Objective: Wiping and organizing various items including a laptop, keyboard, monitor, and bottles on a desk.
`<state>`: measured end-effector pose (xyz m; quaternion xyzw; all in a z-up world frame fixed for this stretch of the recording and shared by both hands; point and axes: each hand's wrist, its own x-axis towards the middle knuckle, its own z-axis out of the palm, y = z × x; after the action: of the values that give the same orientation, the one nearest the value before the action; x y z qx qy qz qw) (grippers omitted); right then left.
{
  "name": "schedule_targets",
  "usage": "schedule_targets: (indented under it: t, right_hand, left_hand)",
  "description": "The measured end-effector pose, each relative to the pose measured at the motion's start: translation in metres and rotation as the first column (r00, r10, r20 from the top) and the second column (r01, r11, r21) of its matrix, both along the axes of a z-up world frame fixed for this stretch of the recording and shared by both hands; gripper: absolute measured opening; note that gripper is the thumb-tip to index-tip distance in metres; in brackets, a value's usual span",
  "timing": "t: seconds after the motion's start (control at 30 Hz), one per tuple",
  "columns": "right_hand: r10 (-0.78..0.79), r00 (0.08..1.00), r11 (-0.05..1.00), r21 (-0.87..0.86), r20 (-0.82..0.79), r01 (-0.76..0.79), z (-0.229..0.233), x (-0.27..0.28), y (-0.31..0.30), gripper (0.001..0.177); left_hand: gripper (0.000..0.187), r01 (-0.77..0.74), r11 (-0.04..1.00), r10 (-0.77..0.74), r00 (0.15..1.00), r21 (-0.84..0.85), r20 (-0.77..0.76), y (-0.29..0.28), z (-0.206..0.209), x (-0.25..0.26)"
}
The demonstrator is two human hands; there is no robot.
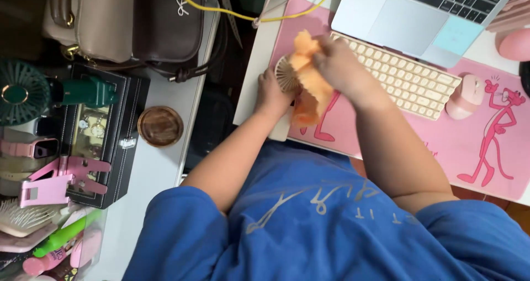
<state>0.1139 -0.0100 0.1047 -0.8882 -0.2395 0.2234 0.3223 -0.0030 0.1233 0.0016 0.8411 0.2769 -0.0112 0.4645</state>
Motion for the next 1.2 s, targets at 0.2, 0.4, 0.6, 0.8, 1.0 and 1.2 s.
schedule_targets:
  t: [0.2, 0.4, 0.6, 0.8, 1.0, 1.2]
  right_hand:
    - [-0.023, 0.986, 0.999, 0.049, 0.163, 0.015, -0.033, -0.058, 0.036, 0.054]
    - [-0.297, 0.942, 0.954, 0.013, 0.156, 0.298, -0.029, -0.004, 0.050, 0.041]
    - [0.106, 0.881, 0.967, -0.253, 0.460, 0.016, -0.164, -0.021, 0.106, 0.069]
    - [-0.092, 0.978, 0.965, -0.225, 0.190, 0.135, -0.064, -0.027, 0.142, 0.060]
    - [0.116, 0.937, 0.991, -0.099, 0.331, -0.087, -0.103, -0.068, 0.117, 0.049]
    - [0.293, 0.938, 0.904, 0.266, 0.186, -0.335, -0.089, -0.153, 0.058, 0.036]
  left_hand:
    - [0.060, -0.039, 0.999, 0.039, 0.995, -0.002, 0.089, 0.009, -0.121, -0.005]
    - [0.063, -0.141, 0.990, 0.143, 0.943, -0.029, 0.299, 0.066, -0.004, -0.072]
    - [0.049, -0.178, 0.972, 0.225, 0.888, -0.151, 0.402, 0.116, 0.045, -0.121]
    - [0.054, -0.169, 0.583, 0.507, 0.840, -0.795, 0.193, 0.119, 0.065, -0.133]
    - [0.049, -0.112, 0.516, 0.473, 0.864, -0.850, 0.173, 0.121, 0.076, -0.134]
    - [0.045, -0.064, 0.502, 0.456, 0.867, -0.863, 0.201, 0.138, 0.074, -0.117]
